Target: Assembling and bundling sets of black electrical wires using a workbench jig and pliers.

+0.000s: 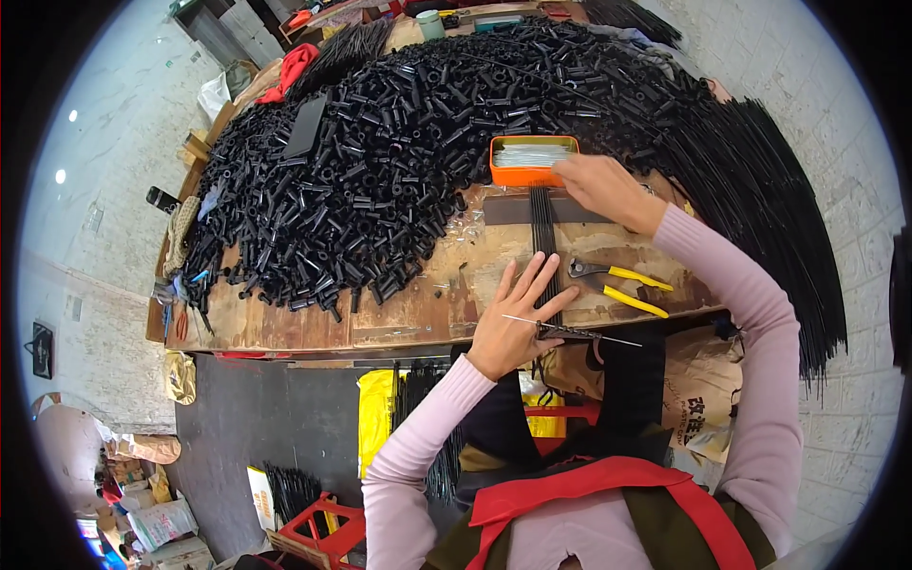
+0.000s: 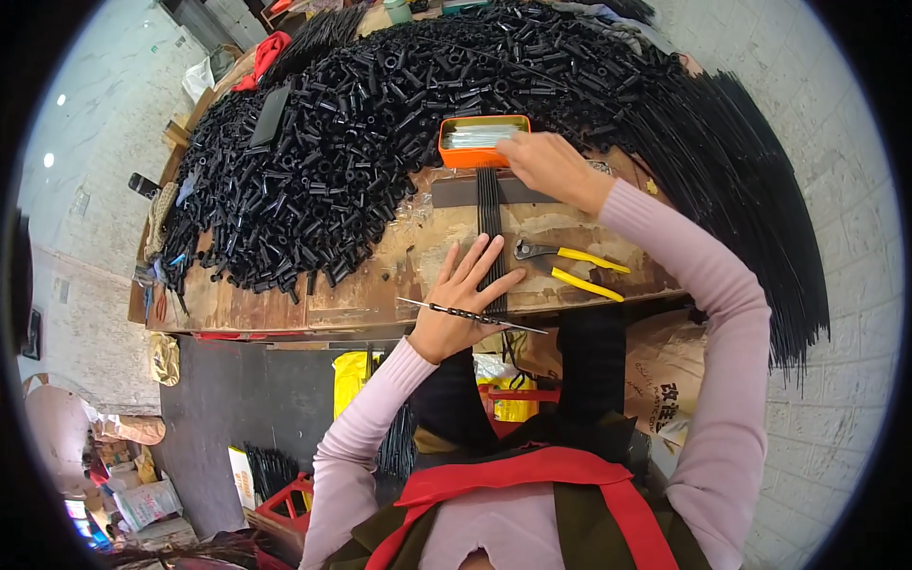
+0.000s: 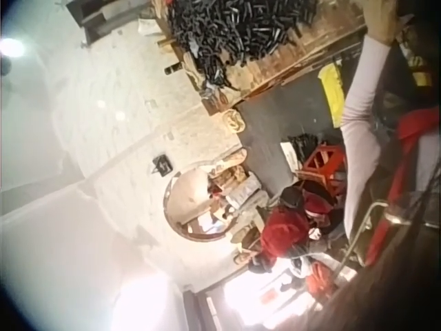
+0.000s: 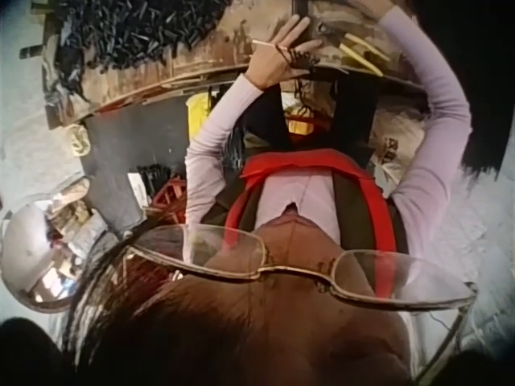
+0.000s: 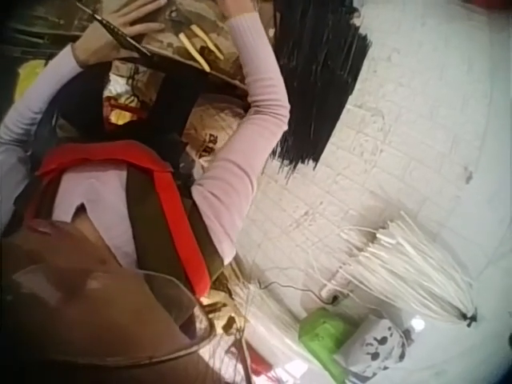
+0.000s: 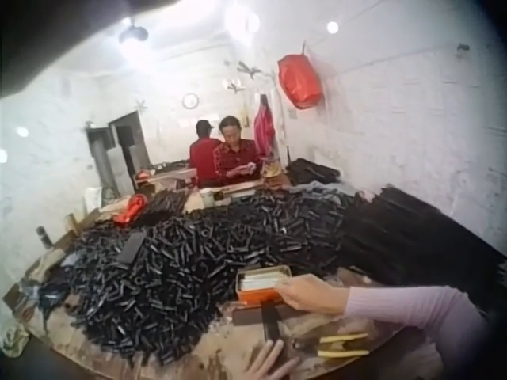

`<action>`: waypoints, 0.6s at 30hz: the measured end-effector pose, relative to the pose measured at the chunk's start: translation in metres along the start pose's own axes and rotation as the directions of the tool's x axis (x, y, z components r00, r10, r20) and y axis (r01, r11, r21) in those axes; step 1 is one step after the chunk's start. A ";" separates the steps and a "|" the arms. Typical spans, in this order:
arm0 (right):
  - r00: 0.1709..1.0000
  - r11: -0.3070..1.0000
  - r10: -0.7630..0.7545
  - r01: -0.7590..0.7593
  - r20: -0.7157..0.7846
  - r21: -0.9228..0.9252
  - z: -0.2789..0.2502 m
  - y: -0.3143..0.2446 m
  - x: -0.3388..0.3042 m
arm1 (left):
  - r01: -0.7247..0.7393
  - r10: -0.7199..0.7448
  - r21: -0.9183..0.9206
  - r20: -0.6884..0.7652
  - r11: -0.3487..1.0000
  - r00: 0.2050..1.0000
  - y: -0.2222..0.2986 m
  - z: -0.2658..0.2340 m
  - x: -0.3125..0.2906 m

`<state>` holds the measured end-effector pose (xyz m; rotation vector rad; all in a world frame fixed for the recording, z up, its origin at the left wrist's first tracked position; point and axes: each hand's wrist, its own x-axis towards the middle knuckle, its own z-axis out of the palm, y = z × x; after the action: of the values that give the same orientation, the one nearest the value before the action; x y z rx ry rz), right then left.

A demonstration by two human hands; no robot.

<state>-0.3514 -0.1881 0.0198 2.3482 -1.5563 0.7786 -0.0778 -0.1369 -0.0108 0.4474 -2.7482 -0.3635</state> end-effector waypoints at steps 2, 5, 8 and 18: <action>0.999 1.000 -0.008 0.007 0.039 0.010 -0.003 -0.004 -0.014 | 0.006 -0.006 0.008 0.021 1.000 1.000 0.000 -0.003 -0.001; 0.989 0.998 0.027 -0.019 0.147 -0.057 -0.011 -0.002 -0.025 | 0.003 -0.003 0.013 0.038 1.000 0.999 -0.001 -0.003 -0.001; 0.965 0.991 0.088 -0.060 0.248 -0.118 -0.012 0.007 -0.027 | -0.001 0.000 0.037 0.050 0.999 0.999 -0.001 -0.003 0.000; 0.984 0.998 0.052 -0.059 0.171 0.037 -0.007 -0.004 -0.023 | -0.005 0.003 0.036 0.061 0.999 0.998 -0.002 -0.001 0.000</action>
<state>-0.3572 -0.1653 0.0131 2.4687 -1.6954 0.6432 -0.0770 -0.1393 -0.0101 0.4474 -2.8185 -0.3326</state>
